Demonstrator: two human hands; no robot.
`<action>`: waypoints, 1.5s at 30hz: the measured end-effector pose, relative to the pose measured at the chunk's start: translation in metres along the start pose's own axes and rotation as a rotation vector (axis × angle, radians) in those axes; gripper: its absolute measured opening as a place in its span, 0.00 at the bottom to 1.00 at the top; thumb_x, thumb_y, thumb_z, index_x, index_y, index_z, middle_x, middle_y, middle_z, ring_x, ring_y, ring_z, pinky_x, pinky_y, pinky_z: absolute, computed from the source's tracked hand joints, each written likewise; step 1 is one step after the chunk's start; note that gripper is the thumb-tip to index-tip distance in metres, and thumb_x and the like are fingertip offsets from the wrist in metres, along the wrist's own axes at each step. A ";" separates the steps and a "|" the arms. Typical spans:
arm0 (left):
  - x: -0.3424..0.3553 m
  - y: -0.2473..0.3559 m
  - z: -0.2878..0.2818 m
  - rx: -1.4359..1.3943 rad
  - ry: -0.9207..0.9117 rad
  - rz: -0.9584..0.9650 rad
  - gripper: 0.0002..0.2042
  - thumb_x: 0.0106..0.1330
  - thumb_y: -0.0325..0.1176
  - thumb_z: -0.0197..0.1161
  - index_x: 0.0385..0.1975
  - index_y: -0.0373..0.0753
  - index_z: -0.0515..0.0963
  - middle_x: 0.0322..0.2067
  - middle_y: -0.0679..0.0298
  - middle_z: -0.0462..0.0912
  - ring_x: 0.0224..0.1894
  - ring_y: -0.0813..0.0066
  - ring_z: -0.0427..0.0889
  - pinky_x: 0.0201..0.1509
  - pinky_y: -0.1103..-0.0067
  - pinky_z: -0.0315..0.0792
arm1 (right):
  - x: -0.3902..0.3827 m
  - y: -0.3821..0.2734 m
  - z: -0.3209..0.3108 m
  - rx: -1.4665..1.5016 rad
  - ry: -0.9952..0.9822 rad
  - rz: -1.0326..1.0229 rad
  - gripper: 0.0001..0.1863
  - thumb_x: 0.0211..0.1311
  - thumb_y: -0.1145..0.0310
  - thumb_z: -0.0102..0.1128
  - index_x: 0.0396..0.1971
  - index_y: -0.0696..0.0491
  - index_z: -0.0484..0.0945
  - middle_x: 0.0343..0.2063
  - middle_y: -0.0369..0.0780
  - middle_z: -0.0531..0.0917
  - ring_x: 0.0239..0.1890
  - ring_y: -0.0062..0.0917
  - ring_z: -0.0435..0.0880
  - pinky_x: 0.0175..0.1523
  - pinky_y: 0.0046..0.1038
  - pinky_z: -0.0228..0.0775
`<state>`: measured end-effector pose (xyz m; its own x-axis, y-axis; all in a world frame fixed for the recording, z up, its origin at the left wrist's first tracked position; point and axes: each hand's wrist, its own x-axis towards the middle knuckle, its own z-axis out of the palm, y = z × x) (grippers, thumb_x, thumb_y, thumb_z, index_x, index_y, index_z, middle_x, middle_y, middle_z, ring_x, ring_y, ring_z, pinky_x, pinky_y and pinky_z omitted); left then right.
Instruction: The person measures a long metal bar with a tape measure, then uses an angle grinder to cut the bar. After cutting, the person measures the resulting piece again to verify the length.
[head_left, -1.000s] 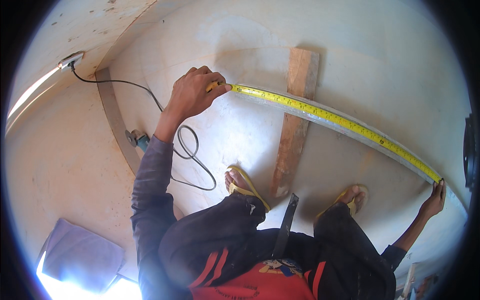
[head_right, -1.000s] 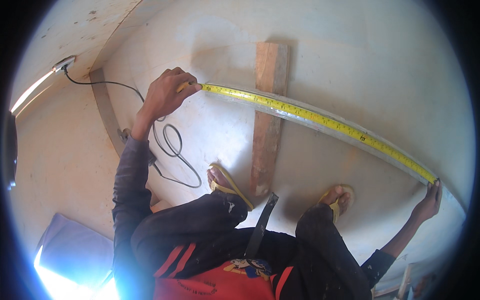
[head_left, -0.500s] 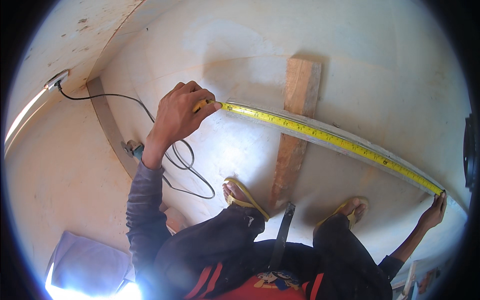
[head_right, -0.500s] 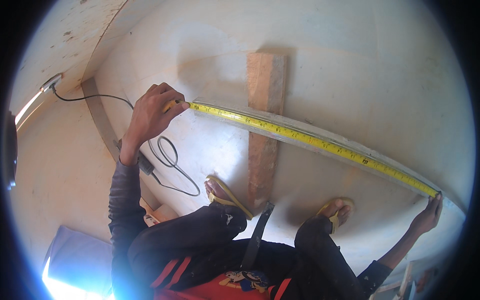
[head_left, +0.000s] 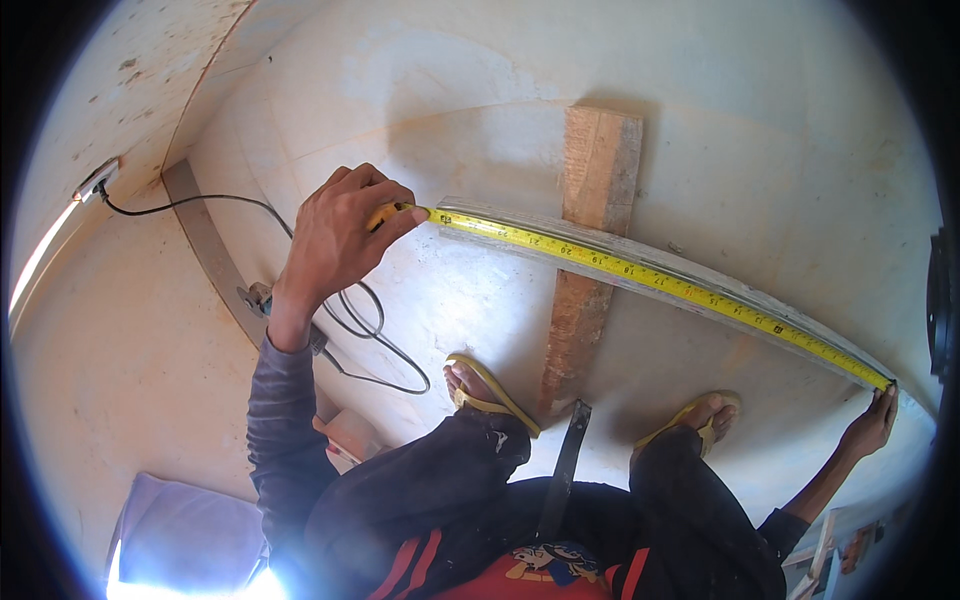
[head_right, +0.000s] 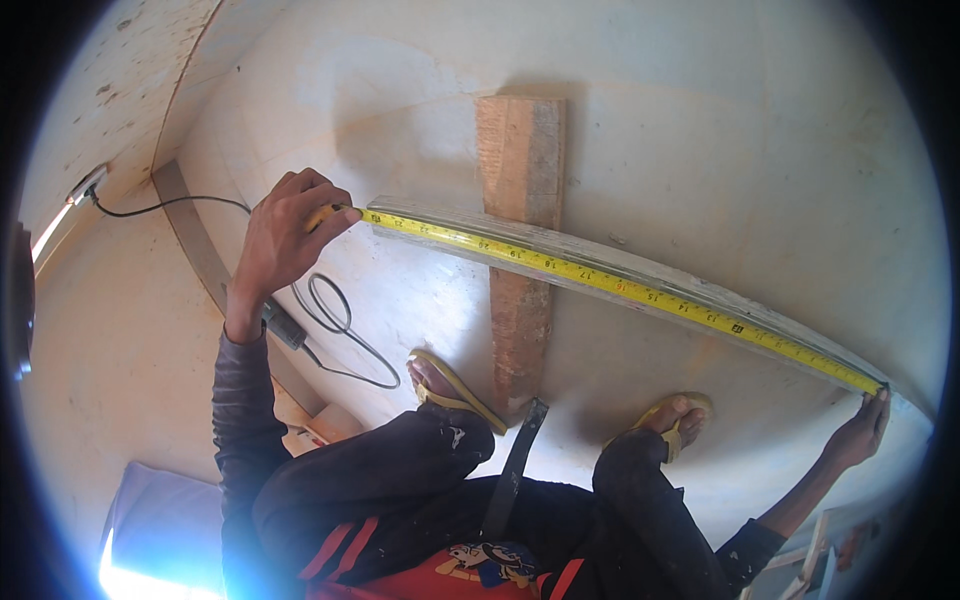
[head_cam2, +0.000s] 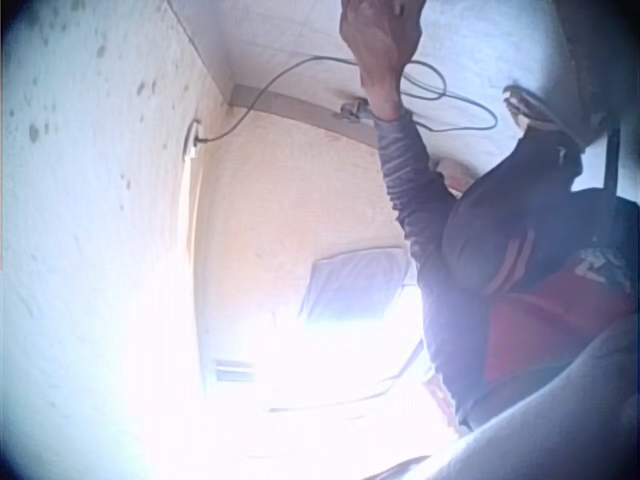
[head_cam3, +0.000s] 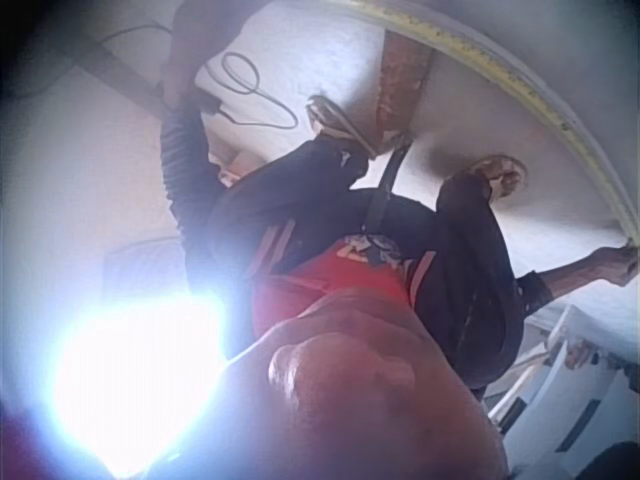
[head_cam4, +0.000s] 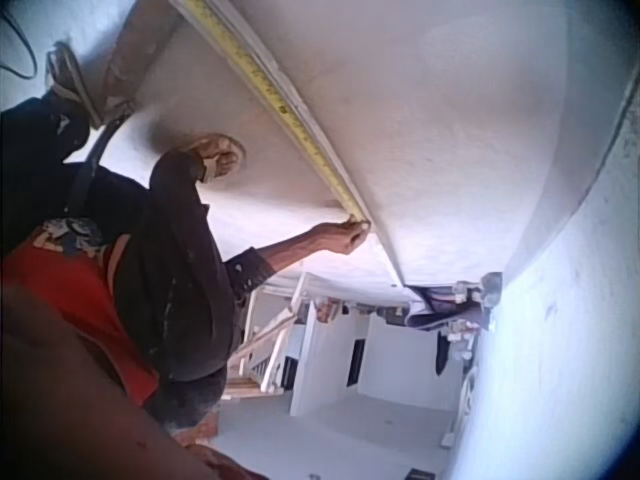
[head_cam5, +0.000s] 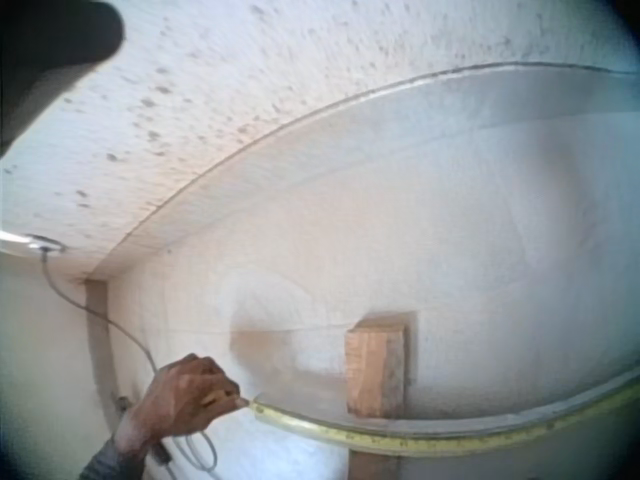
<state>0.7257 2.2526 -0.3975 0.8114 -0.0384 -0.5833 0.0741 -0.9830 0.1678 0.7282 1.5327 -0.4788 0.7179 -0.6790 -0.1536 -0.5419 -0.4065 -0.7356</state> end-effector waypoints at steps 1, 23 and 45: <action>0.000 0.000 0.000 0.006 -0.004 -0.004 0.14 0.61 0.45 0.64 0.30 0.40 0.84 0.26 0.64 0.78 0.31 0.69 0.75 0.35 0.72 0.71 | -0.001 -0.001 0.001 -0.011 0.005 -0.010 0.22 0.69 0.65 0.54 0.54 0.68 0.71 0.50 0.46 0.77 0.53 0.29 0.76 0.64 0.29 0.65; 0.004 0.003 -0.007 -0.028 -0.061 -0.028 0.13 0.62 0.44 0.64 0.31 0.39 0.83 0.28 0.64 0.79 0.32 0.67 0.75 0.36 0.71 0.71 | -0.004 -0.004 0.003 -0.019 0.023 -0.017 0.21 0.69 0.65 0.54 0.52 0.68 0.73 0.48 0.46 0.78 0.52 0.26 0.77 0.64 0.30 0.67; 0.006 0.003 -0.001 -0.185 -0.115 -0.001 0.11 0.67 0.34 0.55 0.32 0.30 0.71 0.30 0.54 0.70 0.35 0.59 0.69 0.41 0.71 0.64 | -0.020 -0.062 0.027 -0.002 -0.072 0.056 0.13 0.60 0.73 0.63 0.40 0.68 0.79 0.33 0.45 0.82 0.29 0.23 0.82 0.40 0.20 0.78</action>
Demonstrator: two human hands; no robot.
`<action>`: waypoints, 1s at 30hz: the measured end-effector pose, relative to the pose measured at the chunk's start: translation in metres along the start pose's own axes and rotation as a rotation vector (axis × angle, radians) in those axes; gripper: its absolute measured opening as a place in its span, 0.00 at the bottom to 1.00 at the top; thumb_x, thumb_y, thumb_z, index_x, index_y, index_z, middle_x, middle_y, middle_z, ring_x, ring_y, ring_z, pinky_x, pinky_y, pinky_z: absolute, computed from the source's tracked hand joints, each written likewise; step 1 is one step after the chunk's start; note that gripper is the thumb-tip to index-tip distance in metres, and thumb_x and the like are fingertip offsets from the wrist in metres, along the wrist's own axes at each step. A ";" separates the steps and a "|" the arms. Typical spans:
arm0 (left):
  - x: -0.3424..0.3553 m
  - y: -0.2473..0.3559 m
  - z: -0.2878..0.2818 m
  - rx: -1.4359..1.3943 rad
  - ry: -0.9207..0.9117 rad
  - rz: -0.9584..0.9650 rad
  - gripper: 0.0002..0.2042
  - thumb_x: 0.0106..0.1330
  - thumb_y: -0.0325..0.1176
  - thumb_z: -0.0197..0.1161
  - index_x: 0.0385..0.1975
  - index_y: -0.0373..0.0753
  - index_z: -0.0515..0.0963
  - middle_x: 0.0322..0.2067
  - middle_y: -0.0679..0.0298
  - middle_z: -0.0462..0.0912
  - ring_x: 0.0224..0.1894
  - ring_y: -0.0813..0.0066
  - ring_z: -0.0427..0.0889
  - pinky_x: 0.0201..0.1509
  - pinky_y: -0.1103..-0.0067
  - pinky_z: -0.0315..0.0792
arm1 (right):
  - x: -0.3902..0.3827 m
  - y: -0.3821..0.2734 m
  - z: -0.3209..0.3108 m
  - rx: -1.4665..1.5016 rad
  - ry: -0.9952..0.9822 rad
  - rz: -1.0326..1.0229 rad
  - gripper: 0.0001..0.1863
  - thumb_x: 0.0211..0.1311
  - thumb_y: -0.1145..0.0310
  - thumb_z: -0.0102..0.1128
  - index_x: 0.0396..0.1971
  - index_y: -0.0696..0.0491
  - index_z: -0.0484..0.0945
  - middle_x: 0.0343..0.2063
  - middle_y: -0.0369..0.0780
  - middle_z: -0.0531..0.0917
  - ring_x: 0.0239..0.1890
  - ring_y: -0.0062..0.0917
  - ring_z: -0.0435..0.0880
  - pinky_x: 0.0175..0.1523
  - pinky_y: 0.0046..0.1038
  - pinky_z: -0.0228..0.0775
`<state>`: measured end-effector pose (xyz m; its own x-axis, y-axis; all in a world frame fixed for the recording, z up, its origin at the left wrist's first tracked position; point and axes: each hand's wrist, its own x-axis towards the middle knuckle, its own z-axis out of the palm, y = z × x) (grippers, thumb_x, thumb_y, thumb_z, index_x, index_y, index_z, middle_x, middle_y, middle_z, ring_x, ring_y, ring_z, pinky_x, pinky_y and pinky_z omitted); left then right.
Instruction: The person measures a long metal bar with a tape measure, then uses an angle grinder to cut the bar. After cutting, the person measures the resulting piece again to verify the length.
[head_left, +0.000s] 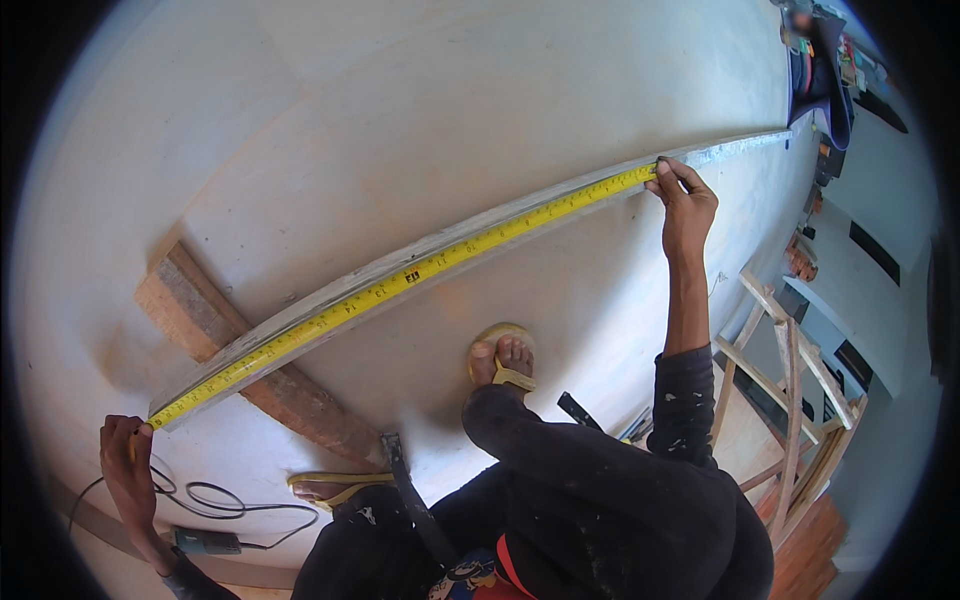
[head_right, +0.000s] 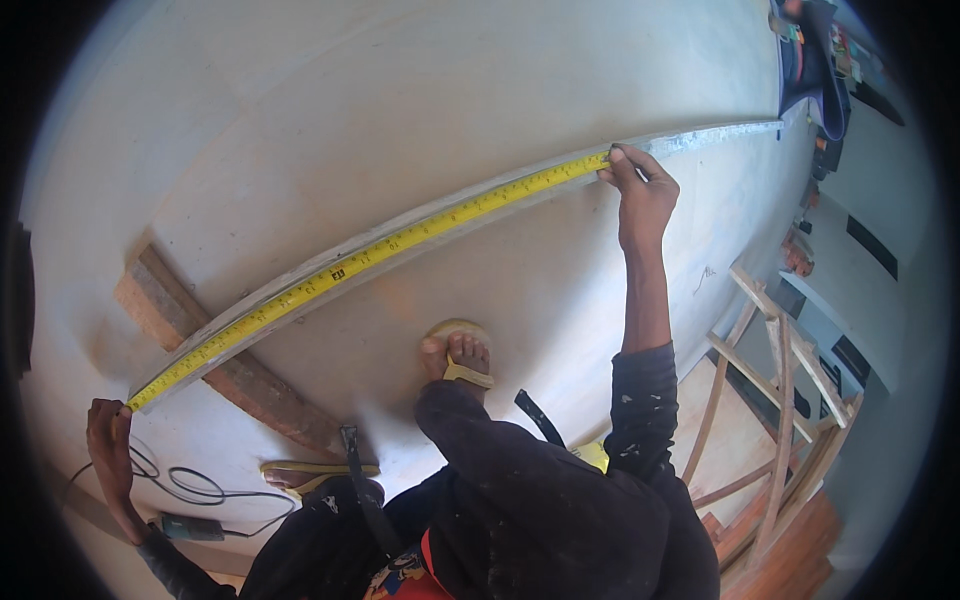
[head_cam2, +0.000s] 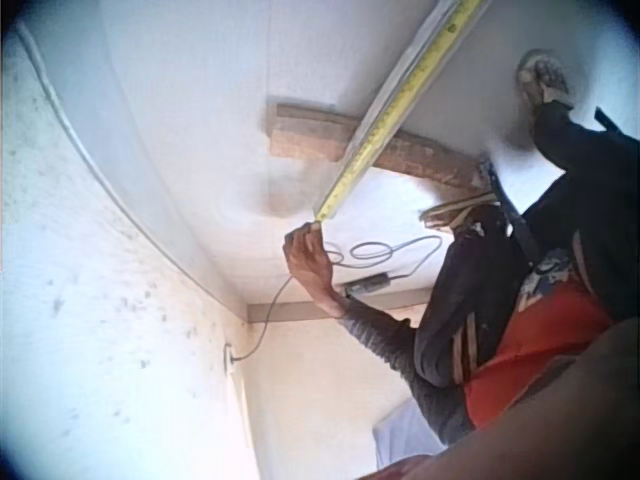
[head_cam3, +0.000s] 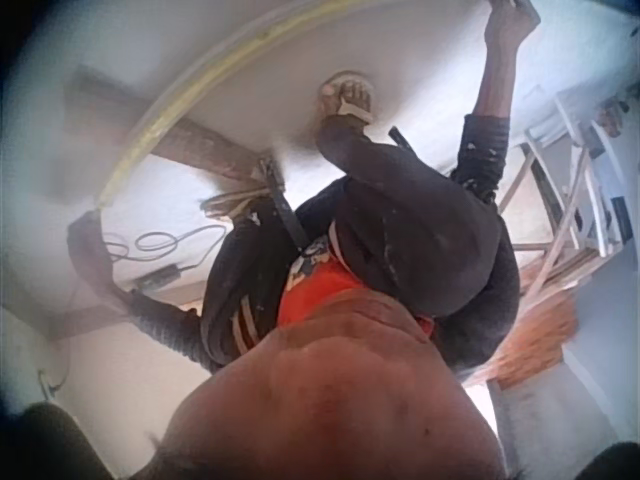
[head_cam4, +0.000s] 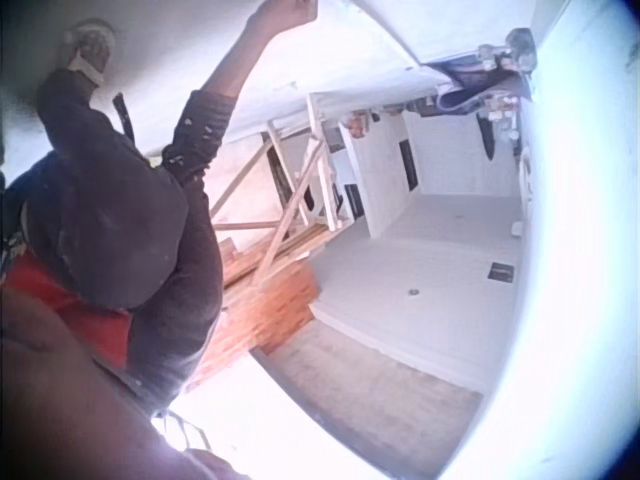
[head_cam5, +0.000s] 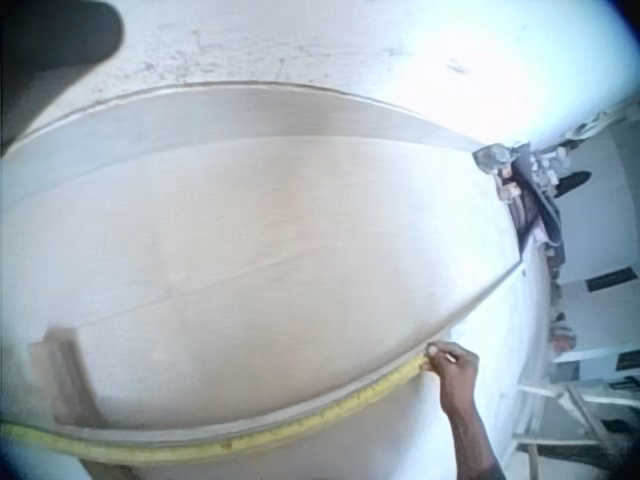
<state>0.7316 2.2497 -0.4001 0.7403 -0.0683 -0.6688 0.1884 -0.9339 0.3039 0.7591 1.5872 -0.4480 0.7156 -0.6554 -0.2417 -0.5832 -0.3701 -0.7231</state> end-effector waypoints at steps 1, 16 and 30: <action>0.000 -0.002 0.002 -0.016 0.000 0.001 0.11 0.67 0.34 0.54 0.32 0.30 0.71 0.30 0.54 0.70 0.35 0.59 0.69 0.41 0.71 0.64 | -0.002 -0.001 -0.001 -0.017 -0.003 0.017 0.13 0.60 0.73 0.63 0.40 0.68 0.79 0.33 0.45 0.82 0.28 0.22 0.82 0.40 0.20 0.78; -0.002 -0.005 0.006 -0.001 0.049 0.006 0.11 0.67 0.35 0.55 0.32 0.30 0.72 0.31 0.55 0.71 0.34 0.60 0.70 0.40 0.72 0.65 | 0.002 0.006 -0.006 0.018 -0.020 0.029 0.13 0.58 0.74 0.64 0.39 0.67 0.79 0.32 0.44 0.82 0.28 0.21 0.81 0.38 0.18 0.76; 0.000 -0.011 0.007 0.000 0.025 -0.003 0.11 0.67 0.33 0.55 0.31 0.30 0.72 0.30 0.54 0.71 0.34 0.60 0.70 0.40 0.70 0.64 | 0.001 0.003 -0.007 -0.020 -0.032 0.062 0.12 0.59 0.75 0.63 0.39 0.67 0.79 0.31 0.43 0.82 0.28 0.21 0.80 0.38 0.18 0.75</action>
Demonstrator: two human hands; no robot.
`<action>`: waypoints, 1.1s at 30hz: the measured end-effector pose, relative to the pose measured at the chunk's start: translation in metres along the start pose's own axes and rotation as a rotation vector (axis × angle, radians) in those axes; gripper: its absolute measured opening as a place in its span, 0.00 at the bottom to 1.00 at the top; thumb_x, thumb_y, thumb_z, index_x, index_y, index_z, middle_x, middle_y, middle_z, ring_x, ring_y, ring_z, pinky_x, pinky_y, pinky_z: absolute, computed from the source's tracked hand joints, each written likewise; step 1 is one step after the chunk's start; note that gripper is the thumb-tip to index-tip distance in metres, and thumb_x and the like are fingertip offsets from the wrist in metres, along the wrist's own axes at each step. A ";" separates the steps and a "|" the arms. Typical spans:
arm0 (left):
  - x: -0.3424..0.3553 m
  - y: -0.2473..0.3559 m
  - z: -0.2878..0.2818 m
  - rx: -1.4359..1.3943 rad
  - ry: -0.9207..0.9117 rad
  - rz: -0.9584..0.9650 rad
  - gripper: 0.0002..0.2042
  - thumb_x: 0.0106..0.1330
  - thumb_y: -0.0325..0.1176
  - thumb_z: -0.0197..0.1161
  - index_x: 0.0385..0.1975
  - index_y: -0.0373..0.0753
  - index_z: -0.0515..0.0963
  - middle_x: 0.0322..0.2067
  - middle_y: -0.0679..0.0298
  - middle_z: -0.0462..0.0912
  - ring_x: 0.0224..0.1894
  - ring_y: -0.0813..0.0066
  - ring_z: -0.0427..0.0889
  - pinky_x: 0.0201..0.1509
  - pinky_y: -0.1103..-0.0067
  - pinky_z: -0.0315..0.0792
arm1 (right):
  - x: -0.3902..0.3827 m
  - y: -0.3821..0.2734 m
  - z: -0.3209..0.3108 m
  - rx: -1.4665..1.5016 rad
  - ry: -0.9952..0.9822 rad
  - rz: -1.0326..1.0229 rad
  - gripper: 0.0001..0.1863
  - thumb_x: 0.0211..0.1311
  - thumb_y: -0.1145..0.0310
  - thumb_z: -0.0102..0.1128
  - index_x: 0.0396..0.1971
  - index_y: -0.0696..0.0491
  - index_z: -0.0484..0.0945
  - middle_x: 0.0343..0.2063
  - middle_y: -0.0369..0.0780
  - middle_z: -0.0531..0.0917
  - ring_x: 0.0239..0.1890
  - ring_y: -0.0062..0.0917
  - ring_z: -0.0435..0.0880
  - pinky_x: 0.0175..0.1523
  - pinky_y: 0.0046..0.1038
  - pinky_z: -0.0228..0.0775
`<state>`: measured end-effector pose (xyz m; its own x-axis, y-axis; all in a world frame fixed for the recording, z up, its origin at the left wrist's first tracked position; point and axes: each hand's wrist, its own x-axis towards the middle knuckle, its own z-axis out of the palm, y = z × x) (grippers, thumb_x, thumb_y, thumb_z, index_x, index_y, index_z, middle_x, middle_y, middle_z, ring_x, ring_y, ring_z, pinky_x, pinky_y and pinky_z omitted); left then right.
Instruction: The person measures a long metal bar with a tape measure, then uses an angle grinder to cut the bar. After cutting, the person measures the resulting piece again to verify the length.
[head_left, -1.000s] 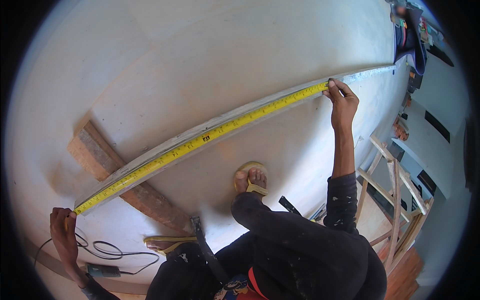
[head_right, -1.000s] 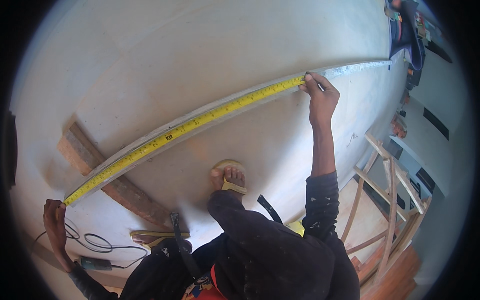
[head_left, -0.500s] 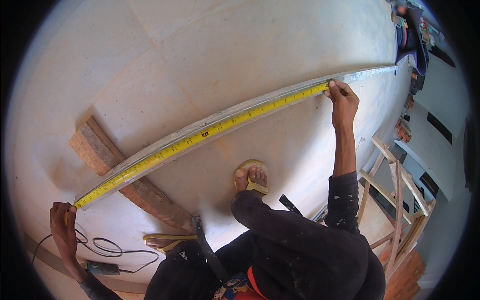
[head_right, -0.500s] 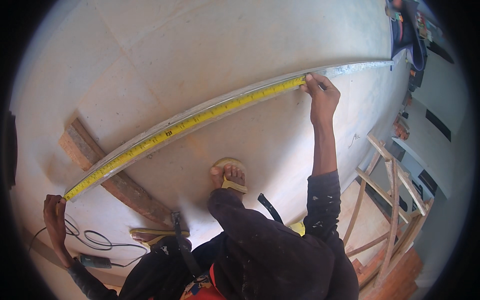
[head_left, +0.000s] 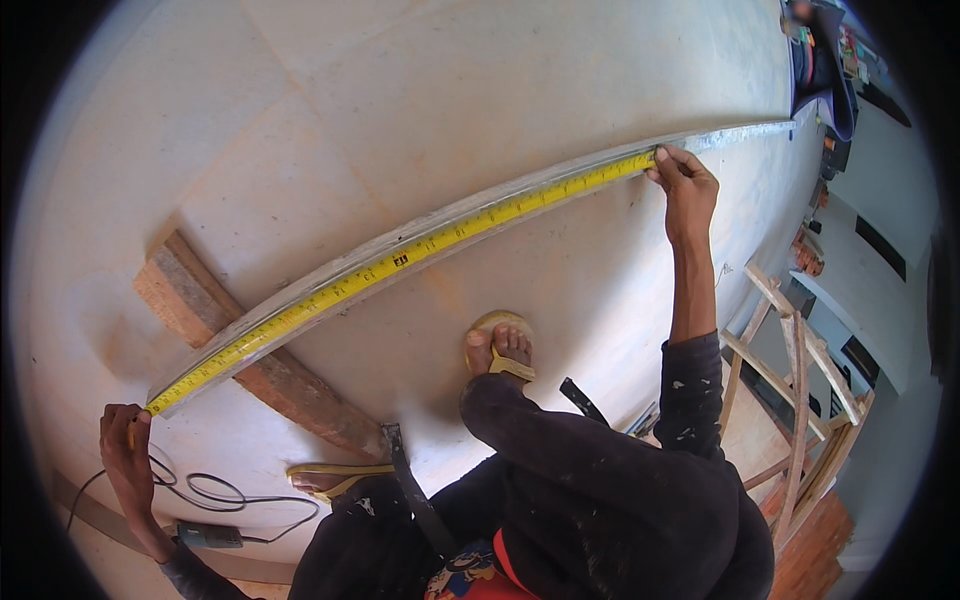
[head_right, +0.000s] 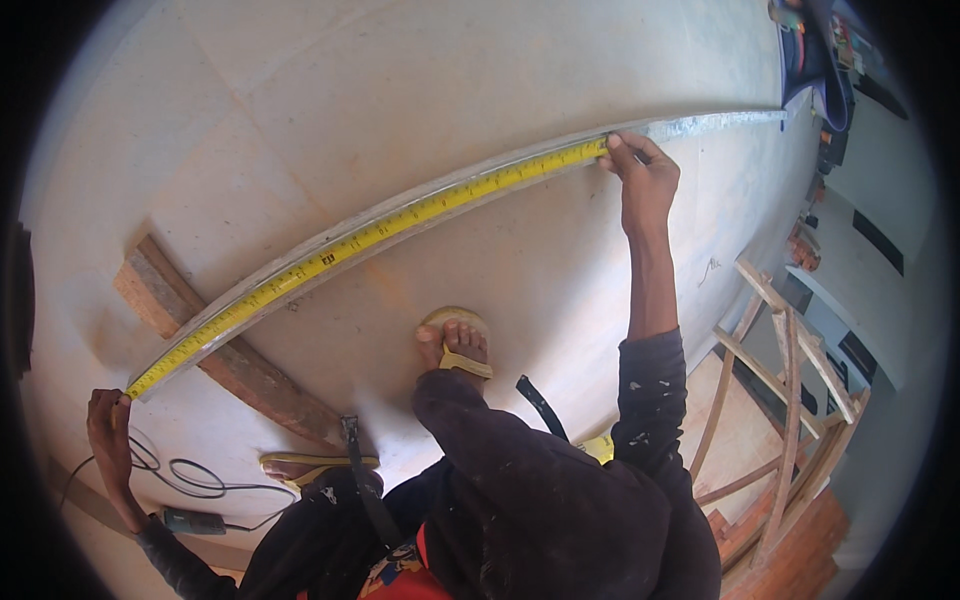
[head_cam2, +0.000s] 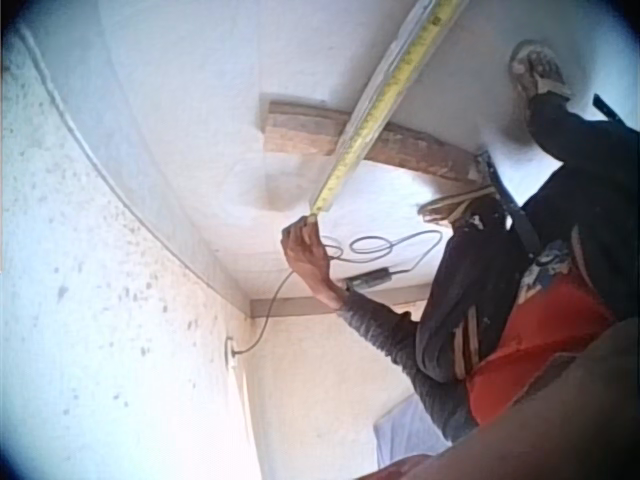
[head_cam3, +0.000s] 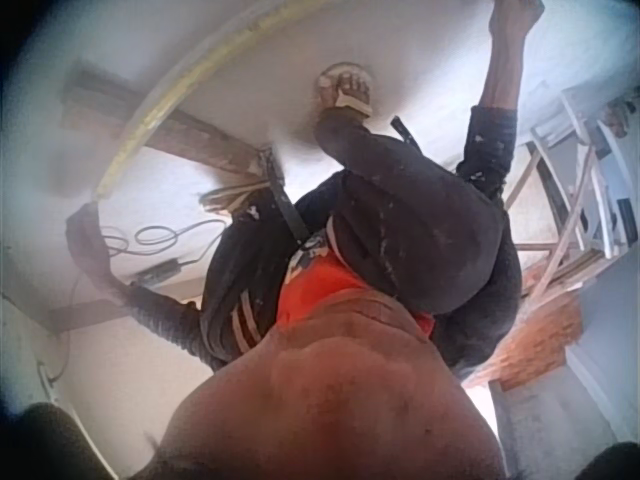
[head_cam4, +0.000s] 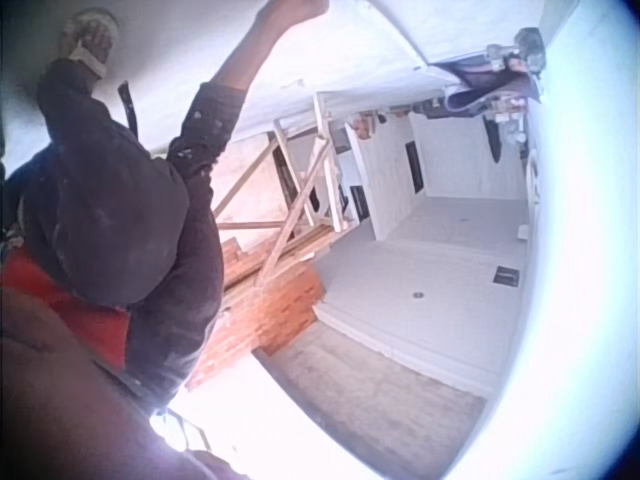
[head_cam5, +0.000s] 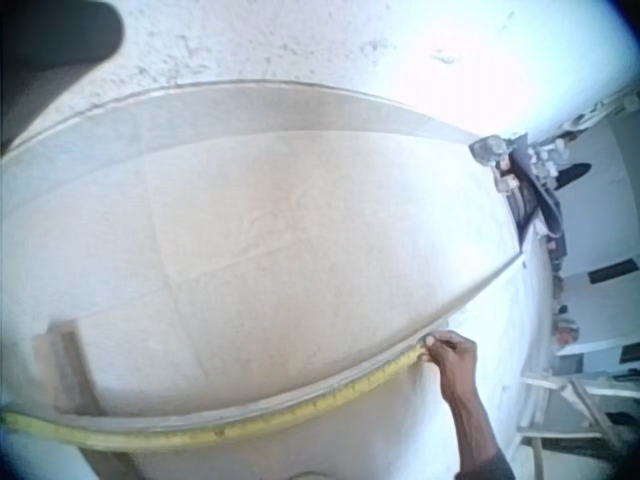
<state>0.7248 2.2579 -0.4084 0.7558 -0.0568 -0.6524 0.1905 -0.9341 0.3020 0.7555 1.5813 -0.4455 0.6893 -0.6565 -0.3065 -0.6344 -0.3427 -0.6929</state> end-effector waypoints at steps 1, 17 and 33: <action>0.000 0.001 0.000 -0.024 0.011 0.012 0.11 0.67 0.33 0.55 0.31 0.30 0.72 0.31 0.54 0.71 0.34 0.60 0.70 0.40 0.70 0.64 | 0.002 -0.001 0.001 0.001 0.002 -0.012 0.12 0.58 0.75 0.63 0.39 0.67 0.79 0.31 0.44 0.82 0.28 0.21 0.81 0.38 0.19 0.75; -0.001 -0.008 0.003 0.007 0.020 0.003 0.10 0.67 0.33 0.55 0.32 0.30 0.72 0.31 0.54 0.72 0.34 0.59 0.71 0.41 0.70 0.65 | -0.013 0.009 -0.002 0.012 0.004 -0.008 0.14 0.59 0.73 0.64 0.40 0.68 0.79 0.32 0.45 0.82 0.29 0.23 0.82 0.39 0.19 0.74; -0.002 -0.008 0.004 -0.025 0.007 0.004 0.10 0.68 0.33 0.54 0.33 0.30 0.71 0.31 0.54 0.71 0.33 0.60 0.70 0.40 0.72 0.65 | -0.014 0.014 -0.004 0.030 -0.007 -0.017 0.15 0.58 0.72 0.65 0.40 0.68 0.79 0.30 0.44 0.82 0.27 0.21 0.81 0.37 0.19 0.74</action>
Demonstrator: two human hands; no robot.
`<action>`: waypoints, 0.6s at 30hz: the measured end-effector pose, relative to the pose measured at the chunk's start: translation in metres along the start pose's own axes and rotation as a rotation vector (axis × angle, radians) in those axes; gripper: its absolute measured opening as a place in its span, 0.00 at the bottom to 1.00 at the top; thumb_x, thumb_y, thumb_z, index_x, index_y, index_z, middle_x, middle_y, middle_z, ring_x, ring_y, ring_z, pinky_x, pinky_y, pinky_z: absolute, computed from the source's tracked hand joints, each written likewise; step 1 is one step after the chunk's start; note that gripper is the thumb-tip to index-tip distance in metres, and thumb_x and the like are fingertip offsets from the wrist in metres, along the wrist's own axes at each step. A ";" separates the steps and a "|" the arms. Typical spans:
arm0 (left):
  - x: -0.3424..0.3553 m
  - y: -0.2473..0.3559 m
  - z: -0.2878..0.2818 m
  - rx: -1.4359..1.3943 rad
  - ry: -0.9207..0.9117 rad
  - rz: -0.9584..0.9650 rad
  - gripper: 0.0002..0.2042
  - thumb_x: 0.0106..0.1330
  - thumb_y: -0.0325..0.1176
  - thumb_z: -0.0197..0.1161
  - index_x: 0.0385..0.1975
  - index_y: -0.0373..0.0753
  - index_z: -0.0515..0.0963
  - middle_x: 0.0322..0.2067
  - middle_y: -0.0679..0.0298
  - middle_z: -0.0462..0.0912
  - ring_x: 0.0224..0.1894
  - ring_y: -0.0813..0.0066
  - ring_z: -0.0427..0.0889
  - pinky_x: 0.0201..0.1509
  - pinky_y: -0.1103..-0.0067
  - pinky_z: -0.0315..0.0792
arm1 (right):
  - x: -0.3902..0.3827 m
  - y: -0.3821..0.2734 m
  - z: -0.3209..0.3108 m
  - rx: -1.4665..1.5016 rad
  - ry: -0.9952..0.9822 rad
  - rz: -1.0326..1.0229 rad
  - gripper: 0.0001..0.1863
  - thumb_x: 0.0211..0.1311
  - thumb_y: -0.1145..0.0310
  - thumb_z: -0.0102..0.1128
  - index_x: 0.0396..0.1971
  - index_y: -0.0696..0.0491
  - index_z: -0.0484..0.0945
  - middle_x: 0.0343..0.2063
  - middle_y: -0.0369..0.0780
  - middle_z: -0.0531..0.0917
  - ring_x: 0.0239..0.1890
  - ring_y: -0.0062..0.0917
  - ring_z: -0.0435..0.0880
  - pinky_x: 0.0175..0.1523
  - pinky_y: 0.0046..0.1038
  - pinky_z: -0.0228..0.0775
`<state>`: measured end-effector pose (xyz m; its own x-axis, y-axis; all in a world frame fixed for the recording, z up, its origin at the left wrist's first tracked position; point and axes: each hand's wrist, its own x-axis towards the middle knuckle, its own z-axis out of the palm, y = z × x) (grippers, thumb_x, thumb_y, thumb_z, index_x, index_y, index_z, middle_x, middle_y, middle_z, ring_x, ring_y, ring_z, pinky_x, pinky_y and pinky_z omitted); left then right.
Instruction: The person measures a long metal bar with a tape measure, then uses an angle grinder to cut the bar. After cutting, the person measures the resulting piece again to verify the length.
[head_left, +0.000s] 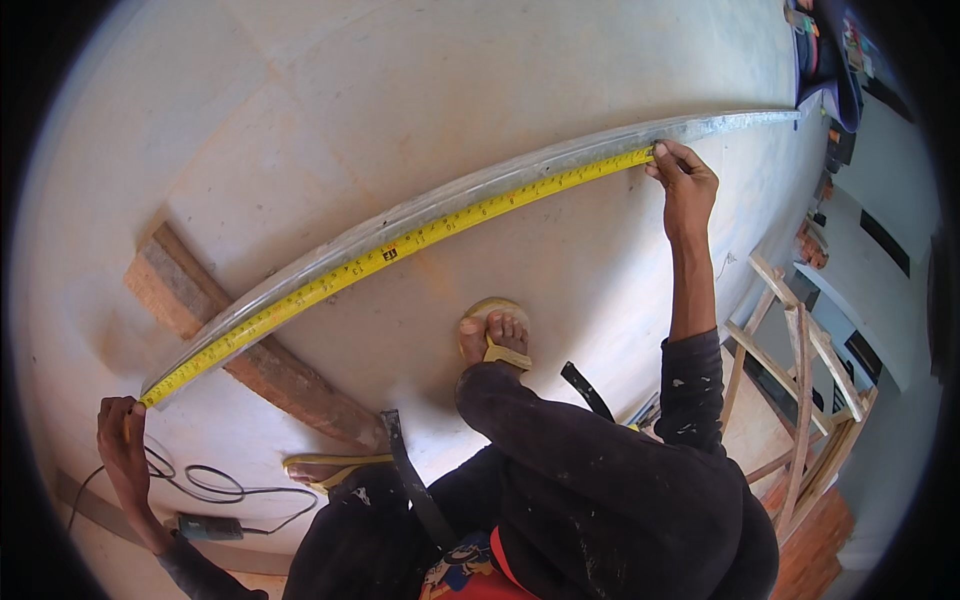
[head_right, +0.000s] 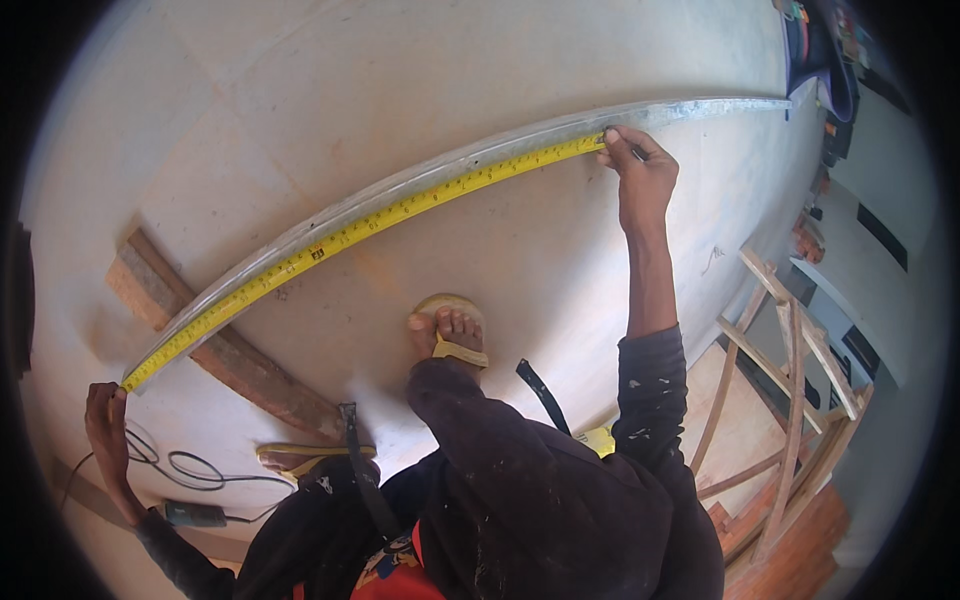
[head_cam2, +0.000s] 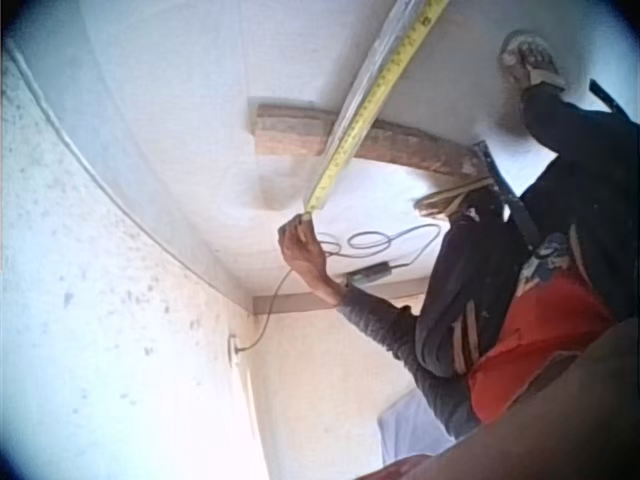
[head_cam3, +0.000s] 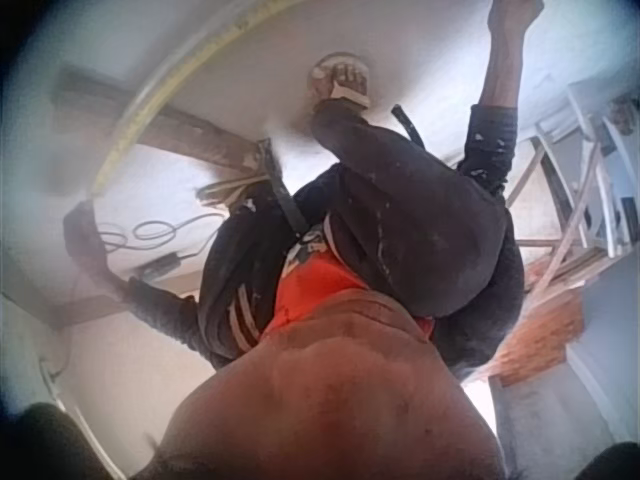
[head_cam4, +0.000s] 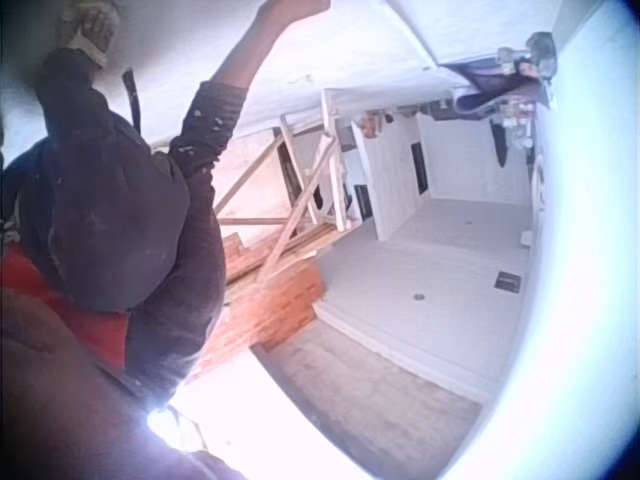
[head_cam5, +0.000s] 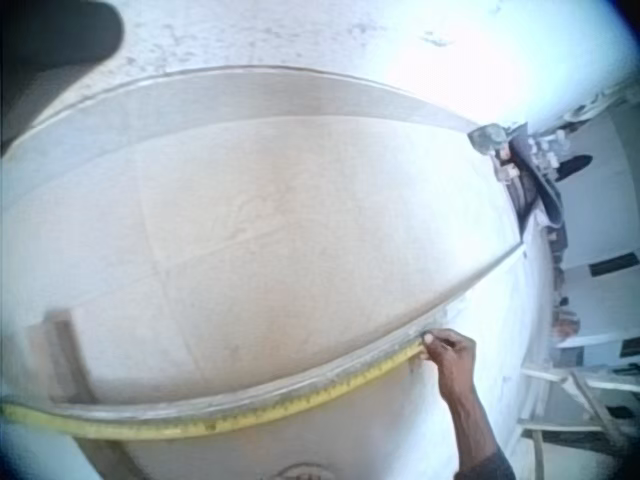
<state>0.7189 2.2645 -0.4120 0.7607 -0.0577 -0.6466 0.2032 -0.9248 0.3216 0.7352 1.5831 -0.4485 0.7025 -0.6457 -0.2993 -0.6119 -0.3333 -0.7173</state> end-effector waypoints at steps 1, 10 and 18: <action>0.000 0.000 0.000 -0.006 0.012 0.012 0.10 0.68 0.33 0.54 0.33 0.30 0.71 0.31 0.54 0.71 0.33 0.60 0.70 0.40 0.72 0.65 | 0.001 -0.001 0.001 -0.015 -0.003 -0.009 0.15 0.58 0.72 0.65 0.40 0.68 0.79 0.30 0.44 0.82 0.27 0.21 0.81 0.37 0.19 0.74; 0.000 -0.001 0.000 -0.065 -0.009 -0.043 0.10 0.67 0.34 0.55 0.32 0.31 0.71 0.31 0.55 0.71 0.33 0.61 0.70 0.41 0.73 0.65 | 0.014 -0.006 0.002 -0.021 -0.003 0.002 0.14 0.58 0.72 0.64 0.41 0.67 0.79 0.30 0.43 0.83 0.28 0.21 0.81 0.37 0.19 0.74; 0.000 0.002 -0.002 -0.012 -0.006 -0.018 0.11 0.67 0.34 0.55 0.32 0.30 0.71 0.31 0.54 0.71 0.33 0.61 0.70 0.40 0.72 0.65 | 0.003 -0.004 0.001 -0.063 -0.013 0.003 0.14 0.59 0.74 0.63 0.41 0.68 0.78 0.32 0.45 0.82 0.29 0.21 0.80 0.40 0.20 0.78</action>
<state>0.7203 2.2634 -0.4103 0.7529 -0.0439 -0.6567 0.2238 -0.9213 0.3181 0.7399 1.5833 -0.4464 0.7052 -0.6376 -0.3101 -0.6355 -0.3744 -0.6753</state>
